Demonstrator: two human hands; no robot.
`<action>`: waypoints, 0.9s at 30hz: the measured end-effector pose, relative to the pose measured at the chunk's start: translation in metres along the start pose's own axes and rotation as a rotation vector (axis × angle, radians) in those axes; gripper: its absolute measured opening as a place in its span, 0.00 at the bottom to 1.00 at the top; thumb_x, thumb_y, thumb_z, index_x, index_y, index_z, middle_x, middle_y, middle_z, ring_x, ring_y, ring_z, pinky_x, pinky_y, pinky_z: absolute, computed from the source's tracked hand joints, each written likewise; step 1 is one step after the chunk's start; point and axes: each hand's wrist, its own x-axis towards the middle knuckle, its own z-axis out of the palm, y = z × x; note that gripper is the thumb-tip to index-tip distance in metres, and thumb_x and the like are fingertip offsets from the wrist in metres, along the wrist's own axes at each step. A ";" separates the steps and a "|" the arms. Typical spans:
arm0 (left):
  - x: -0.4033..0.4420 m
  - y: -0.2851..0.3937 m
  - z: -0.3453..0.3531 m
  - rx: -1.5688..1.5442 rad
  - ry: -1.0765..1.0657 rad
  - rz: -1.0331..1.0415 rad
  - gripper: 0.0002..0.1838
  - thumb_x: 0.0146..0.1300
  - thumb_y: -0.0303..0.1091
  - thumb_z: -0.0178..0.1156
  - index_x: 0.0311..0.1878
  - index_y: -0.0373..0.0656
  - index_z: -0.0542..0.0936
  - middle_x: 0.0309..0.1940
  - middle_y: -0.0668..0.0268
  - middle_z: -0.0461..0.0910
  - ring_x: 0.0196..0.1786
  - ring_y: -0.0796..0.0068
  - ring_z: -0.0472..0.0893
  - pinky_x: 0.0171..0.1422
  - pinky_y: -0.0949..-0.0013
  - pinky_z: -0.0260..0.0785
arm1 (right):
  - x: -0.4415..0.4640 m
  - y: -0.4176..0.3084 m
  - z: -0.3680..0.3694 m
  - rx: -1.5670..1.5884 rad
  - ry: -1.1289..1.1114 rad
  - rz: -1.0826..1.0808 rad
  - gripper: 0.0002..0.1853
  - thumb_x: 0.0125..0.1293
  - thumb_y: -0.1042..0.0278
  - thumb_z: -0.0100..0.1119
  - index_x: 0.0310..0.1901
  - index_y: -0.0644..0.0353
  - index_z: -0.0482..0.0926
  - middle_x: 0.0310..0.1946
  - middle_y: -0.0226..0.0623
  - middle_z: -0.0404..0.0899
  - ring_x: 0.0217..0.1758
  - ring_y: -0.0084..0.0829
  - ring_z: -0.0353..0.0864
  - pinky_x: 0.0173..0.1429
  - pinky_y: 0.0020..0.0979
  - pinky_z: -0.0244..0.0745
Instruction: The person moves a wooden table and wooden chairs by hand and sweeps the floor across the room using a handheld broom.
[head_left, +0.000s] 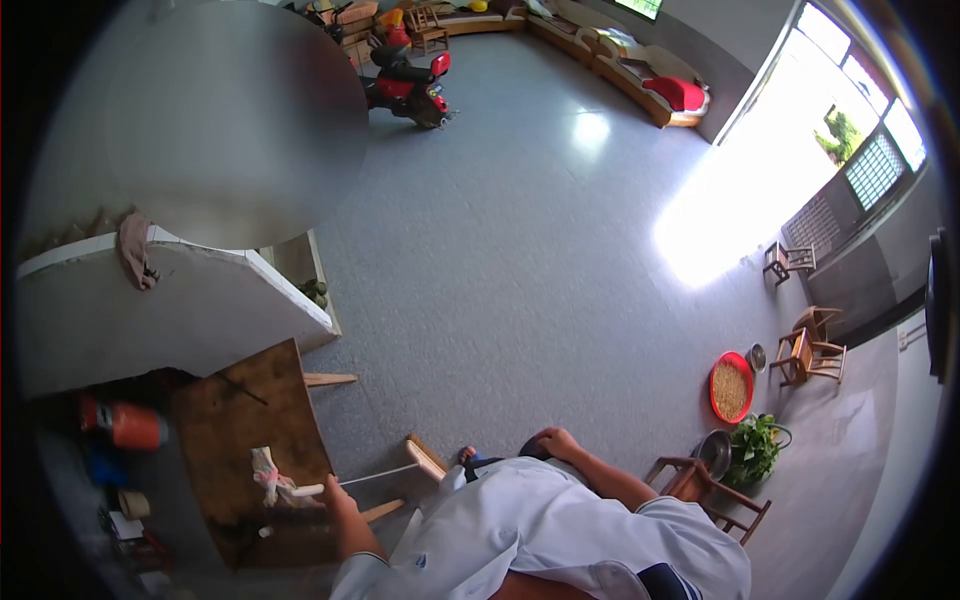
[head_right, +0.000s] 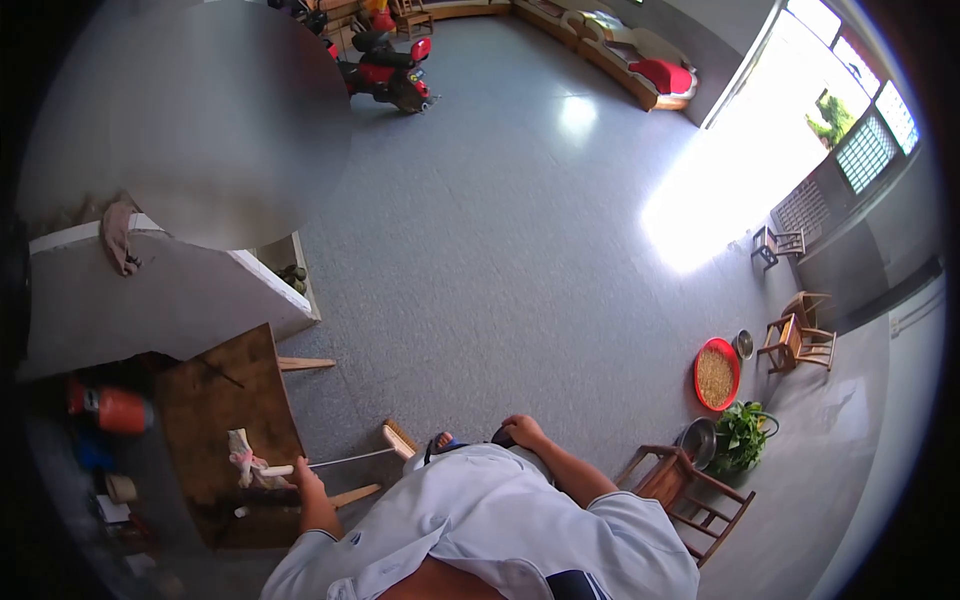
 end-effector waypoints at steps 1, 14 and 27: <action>-0.064 0.037 -0.006 0.286 -0.066 0.225 0.26 0.45 0.45 0.54 0.49 0.47 0.64 0.42 0.63 0.67 0.43 0.69 0.68 0.49 0.69 0.57 | 0.004 -0.002 -0.002 0.120 -0.015 0.020 0.12 0.45 0.67 0.50 0.34 0.56 0.76 0.30 0.37 0.75 0.36 0.29 0.73 0.42 0.26 0.67; -0.252 -0.014 0.173 1.047 -1.427 1.344 0.08 0.36 0.32 0.57 0.24 0.45 0.74 0.21 0.64 0.73 0.31 0.64 0.73 0.38 0.64 0.64 | 0.023 -0.216 -0.089 0.462 -0.795 -0.095 0.19 0.59 0.57 0.39 0.45 0.64 0.66 0.37 0.39 0.70 0.36 0.26 0.72 0.34 0.25 0.71; -0.281 -0.013 0.207 1.324 -1.164 1.197 0.09 0.40 0.37 0.55 0.28 0.49 0.75 0.30 0.63 0.74 0.39 0.66 0.73 0.41 0.64 0.62 | 0.054 -0.222 -0.084 0.226 -0.996 0.260 0.18 0.45 0.70 0.51 0.40 0.62 0.63 0.28 0.33 0.67 0.31 0.22 0.70 0.28 0.27 0.70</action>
